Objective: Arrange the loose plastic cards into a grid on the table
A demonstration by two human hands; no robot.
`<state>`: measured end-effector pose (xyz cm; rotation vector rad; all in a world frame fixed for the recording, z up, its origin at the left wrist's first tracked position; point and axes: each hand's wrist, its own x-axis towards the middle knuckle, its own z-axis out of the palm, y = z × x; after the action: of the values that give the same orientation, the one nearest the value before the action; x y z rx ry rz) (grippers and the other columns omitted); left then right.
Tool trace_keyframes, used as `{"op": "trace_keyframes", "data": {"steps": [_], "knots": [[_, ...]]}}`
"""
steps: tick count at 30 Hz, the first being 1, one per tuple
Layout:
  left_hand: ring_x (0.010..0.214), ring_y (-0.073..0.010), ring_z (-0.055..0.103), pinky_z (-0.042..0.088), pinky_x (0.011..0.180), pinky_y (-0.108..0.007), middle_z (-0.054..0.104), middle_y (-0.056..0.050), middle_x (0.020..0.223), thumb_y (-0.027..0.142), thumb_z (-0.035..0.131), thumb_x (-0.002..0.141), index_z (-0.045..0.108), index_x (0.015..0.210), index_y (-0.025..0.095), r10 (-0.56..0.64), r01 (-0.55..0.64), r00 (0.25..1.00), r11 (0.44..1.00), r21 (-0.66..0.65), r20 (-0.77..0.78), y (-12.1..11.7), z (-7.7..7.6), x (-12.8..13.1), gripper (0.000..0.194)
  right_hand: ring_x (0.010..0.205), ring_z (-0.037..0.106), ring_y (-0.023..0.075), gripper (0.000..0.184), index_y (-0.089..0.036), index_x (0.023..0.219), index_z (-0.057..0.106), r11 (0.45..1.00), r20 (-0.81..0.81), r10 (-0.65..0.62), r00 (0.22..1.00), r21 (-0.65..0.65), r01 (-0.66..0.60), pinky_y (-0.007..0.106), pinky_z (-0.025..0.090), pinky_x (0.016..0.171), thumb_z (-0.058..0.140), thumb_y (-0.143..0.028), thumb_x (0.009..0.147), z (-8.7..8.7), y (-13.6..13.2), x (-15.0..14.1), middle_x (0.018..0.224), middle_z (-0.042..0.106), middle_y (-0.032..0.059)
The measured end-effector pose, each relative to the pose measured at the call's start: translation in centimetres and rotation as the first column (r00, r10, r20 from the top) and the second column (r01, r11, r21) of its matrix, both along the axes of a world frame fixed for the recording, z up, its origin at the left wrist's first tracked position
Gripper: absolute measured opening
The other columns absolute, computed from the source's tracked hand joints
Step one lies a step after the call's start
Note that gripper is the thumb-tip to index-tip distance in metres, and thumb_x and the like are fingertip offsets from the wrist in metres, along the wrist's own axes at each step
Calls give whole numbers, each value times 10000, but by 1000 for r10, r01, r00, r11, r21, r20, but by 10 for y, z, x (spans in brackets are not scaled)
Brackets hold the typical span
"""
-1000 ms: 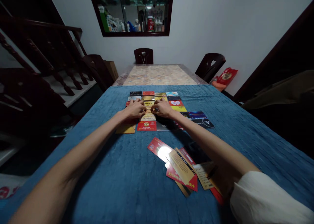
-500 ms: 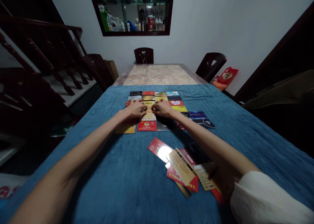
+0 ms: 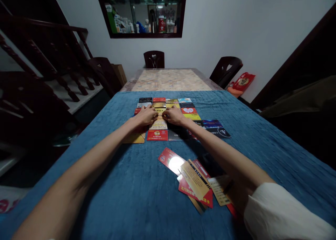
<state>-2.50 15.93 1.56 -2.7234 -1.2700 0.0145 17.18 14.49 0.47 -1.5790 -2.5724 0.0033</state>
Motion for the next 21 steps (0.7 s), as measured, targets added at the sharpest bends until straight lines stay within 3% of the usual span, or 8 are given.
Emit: {"op": "trace_keyframes", "data": {"steps": [21], "knots": [[1183, -338, 465, 364, 949, -501, 659, -141, 1133, 343, 460, 970, 709, 1135, 209, 5, -5, 1000, 1000, 8, -5, -1, -4, -3, 327, 1147, 522, 320, 376, -247, 1252, 708, 1000, -7, -14, 1000, 8, 14, 373, 388, 830, 466, -331, 977, -2, 1, -1, 1276, 665, 114]]}}
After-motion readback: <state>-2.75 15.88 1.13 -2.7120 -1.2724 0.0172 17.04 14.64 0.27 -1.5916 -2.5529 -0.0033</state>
